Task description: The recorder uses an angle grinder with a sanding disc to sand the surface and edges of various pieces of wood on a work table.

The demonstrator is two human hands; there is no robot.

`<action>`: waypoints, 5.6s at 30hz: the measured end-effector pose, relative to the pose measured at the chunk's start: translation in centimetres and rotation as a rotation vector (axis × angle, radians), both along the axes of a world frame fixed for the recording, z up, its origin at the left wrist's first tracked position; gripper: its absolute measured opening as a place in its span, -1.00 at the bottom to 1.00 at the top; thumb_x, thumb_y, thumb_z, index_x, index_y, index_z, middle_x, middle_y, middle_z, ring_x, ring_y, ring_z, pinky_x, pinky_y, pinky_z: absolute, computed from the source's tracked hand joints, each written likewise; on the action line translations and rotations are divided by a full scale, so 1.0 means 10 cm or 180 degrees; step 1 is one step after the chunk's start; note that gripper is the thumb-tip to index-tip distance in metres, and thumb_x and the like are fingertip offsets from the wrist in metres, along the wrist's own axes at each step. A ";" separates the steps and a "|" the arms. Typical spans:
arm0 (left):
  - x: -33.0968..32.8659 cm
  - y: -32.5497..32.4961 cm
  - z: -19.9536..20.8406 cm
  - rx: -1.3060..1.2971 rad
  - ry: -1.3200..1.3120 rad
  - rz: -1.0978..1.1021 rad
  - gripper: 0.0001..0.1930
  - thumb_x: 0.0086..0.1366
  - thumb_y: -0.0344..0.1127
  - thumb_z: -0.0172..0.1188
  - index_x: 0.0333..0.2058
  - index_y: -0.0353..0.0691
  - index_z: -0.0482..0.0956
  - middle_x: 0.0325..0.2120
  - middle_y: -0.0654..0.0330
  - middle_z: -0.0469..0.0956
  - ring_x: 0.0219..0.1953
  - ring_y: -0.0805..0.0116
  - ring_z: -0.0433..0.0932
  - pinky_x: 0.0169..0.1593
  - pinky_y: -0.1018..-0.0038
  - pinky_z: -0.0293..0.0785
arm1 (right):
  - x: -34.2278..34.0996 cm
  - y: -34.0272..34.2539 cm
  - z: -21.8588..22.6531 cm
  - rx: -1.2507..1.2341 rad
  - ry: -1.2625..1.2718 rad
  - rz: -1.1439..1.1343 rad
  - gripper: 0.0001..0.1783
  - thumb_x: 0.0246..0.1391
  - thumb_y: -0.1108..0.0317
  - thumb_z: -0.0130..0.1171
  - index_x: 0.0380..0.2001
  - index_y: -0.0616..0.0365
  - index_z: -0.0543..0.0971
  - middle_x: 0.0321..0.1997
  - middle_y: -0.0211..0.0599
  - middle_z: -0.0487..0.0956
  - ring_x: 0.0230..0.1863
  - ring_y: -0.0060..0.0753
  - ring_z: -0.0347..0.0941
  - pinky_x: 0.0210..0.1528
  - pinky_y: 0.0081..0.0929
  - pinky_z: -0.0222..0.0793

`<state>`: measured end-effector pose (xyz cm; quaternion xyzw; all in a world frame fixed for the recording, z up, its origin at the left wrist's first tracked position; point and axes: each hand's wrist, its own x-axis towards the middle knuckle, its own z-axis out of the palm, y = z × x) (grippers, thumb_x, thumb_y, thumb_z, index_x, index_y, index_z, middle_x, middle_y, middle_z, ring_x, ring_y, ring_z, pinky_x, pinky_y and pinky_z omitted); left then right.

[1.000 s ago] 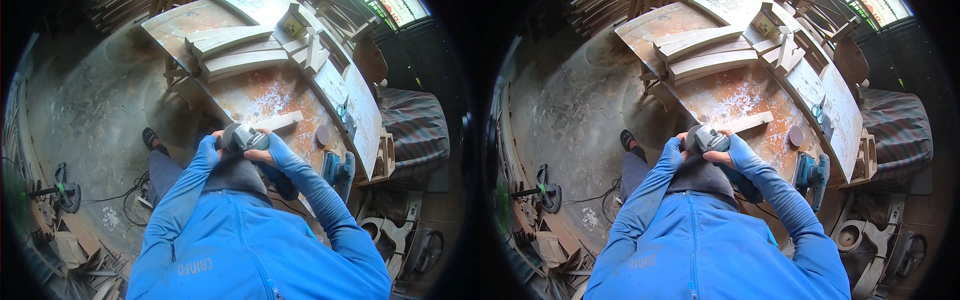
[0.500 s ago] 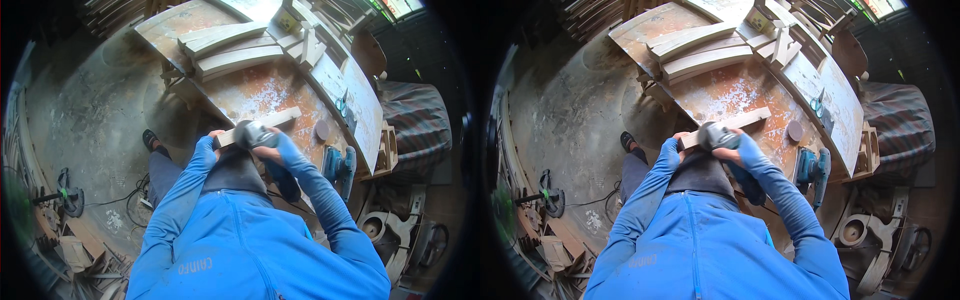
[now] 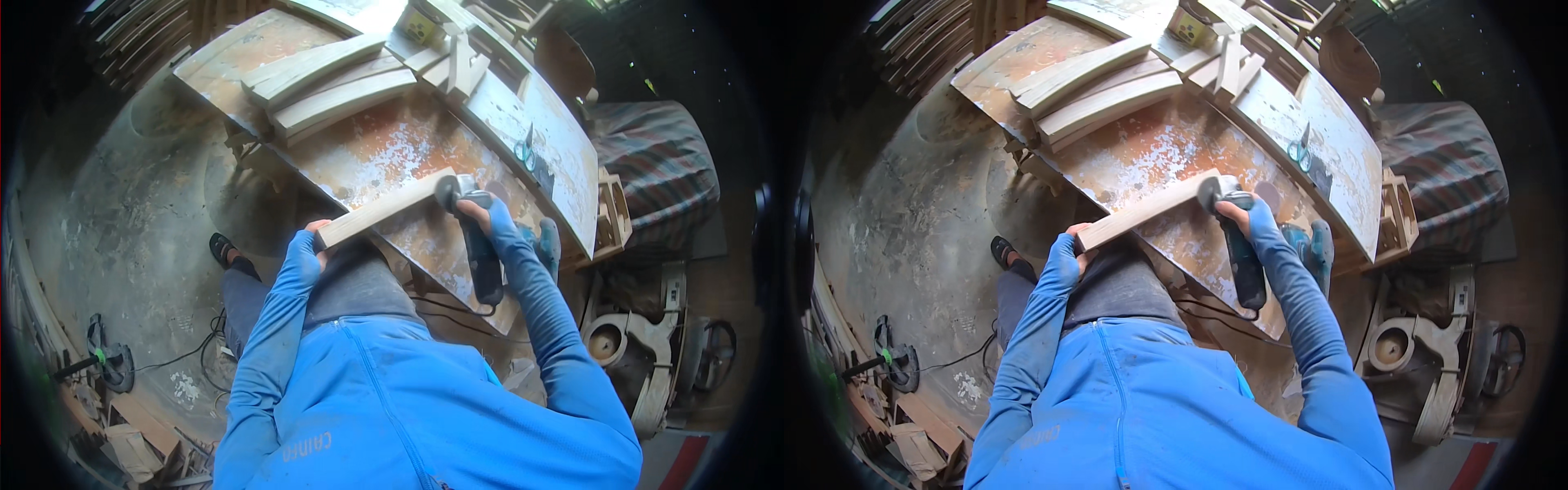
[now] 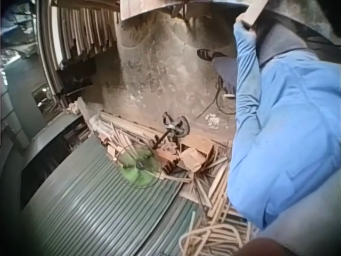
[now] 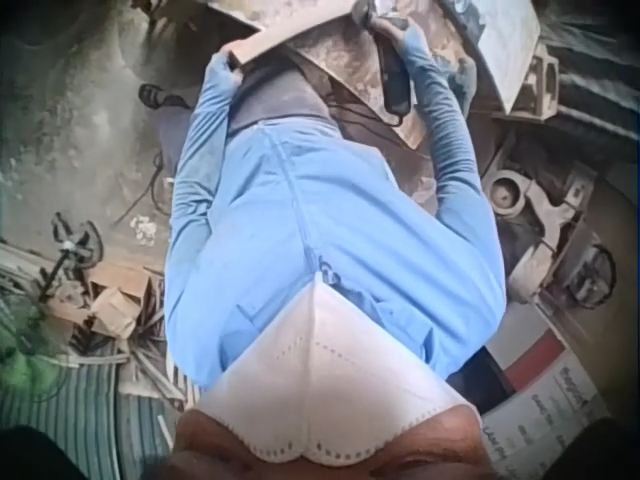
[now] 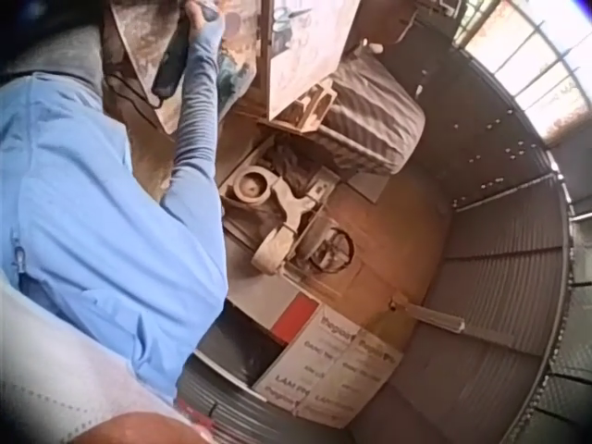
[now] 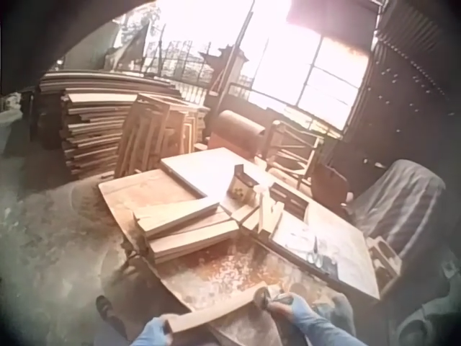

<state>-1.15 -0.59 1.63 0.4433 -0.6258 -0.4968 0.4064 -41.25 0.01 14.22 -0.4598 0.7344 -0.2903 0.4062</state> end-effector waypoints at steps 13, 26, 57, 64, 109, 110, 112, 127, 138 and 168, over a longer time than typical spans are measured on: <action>-0.06 0.09 -0.09 0.0124 0.0085 0.0056 -0.45 0.12 -0.53 0.44 0.09 -0.20 0.49 -0.12 0.14 0.63 -0.06 0.40 0.56 0.08 0.40 0.48 | 1.65 -0.13 0.26 0.0368 -0.0066 0.1695 0.07 -0.26 -0.09 0.57 0.22 0.38 0.37 0.02 0.02 0.59 0.06 -0.22 0.52 0.20 -0.42 0.37; -0.06 0.07 -0.04 0.0320 0.0161 -0.0006 -0.51 0.15 -0.66 0.34 0.06 -0.23 0.49 -0.13 0.17 0.62 -0.05 0.41 0.56 0.10 0.43 0.46 | 1.67 -0.13 0.28 0.0434 -0.0026 0.1601 0.07 -0.26 -0.09 0.56 0.21 0.39 0.37 0.04 0.05 0.58 0.08 -0.20 0.51 0.19 -0.41 0.38; 0.00 0.08 -0.38 0.0348 0.0168 0.0168 -0.42 0.01 -0.74 0.29 0.05 -0.22 0.53 -0.15 0.14 0.61 -0.08 0.33 0.58 0.05 0.44 0.50 | 1.25 0.09 0.37 0.0508 0.0198 0.1393 0.13 -0.27 -0.13 0.56 0.26 0.36 0.32 0.09 0.16 0.55 0.13 -0.06 0.51 0.21 -0.32 0.39; 0.09 0.01 -0.35 0.0077 -0.0005 0.0012 -0.54 0.15 -0.59 0.39 0.04 -0.27 0.51 -0.15 0.14 0.64 -0.09 0.39 0.59 0.04 0.45 0.50 | 0.33 0.00 0.40 0.0413 0.0425 0.0387 0.02 -0.29 -0.09 0.60 0.13 0.40 0.43 -0.08 -0.01 0.65 -0.10 -0.23 0.61 0.01 -0.45 0.51; 0.16 0.26 -0.31 0.0179 0.0164 0.0312 -0.46 0.05 -0.70 0.35 0.04 -0.19 0.52 -0.16 0.15 0.59 -0.09 0.32 0.57 0.04 0.44 0.50 | 0.50 0.95 -0.30 -0.0637 -0.2991 -0.1876 -0.32 -0.03 -0.06 0.44 0.01 0.18 0.48 -0.26 -0.16 0.63 -0.34 -0.25 0.63 -0.33 -0.26 0.65; 0.18 0.28 -0.28 0.0183 0.0162 0.0333 -0.46 0.06 -0.70 0.36 0.03 -0.19 0.53 -0.16 0.17 0.59 -0.09 0.33 0.57 0.04 0.45 0.50 | 0.55 0.96 -0.25 -0.0515 -0.2677 -0.1733 -0.30 -0.07 -0.01 0.48 0.02 0.19 0.47 -0.24 -0.14 0.63 -0.33 -0.25 0.64 -0.31 -0.25 0.66; 0.21 0.30 -0.16 0.0131 0.0013 0.0355 -0.47 0.06 -0.69 0.37 0.03 -0.19 0.53 -0.17 0.17 0.59 -0.10 0.33 0.57 0.03 0.44 0.50 | 0.57 0.90 -0.14 -0.0338 -0.2350 -0.1548 -0.24 -0.13 0.15 0.50 0.11 0.22 0.43 -0.19 -0.13 0.62 -0.31 -0.24 0.62 -0.26 -0.27 0.64; 0.41 0.37 -0.18 0.0102 -0.0109 0.0423 -0.47 0.02 -0.64 0.42 0.00 -0.20 0.54 -0.18 0.09 0.60 -0.12 0.27 0.58 0.03 0.39 0.51 | 1.38 0.31 0.28 -0.0124 0.0458 0.1672 0.21 -0.27 -0.01 0.59 0.34 0.31 0.13 0.13 0.32 0.48 0.17 0.16 0.47 0.26 -0.22 0.34; 0.42 0.31 -0.10 0.0139 0.0052 0.0313 -0.48 0.05 -0.72 0.37 0.00 -0.21 0.54 -0.17 0.13 0.61 -0.11 0.35 0.57 0.04 0.43 0.50 | 0.32 -0.04 0.29 0.0250 0.0434 -0.0032 0.23 -0.45 0.04 0.68 0.23 0.45 0.23 0.02 0.08 0.56 -0.04 -0.20 0.57 0.05 -0.39 0.51; 0.19 0.28 0.27 0.1648 0.0840 0.0408 -0.17 0.19 -0.33 0.40 0.34 -0.15 0.09 -0.05 -0.01 0.49 -0.23 0.22 0.61 -0.12 0.33 0.58 | 0.84 1.03 -0.26 -0.0774 -0.3559 -0.1895 -0.27 0.00 -0.23 0.27 -0.06 0.24 0.49 -0.32 -0.13 0.59 -0.35 -0.20 0.62 -0.32 -0.28 0.65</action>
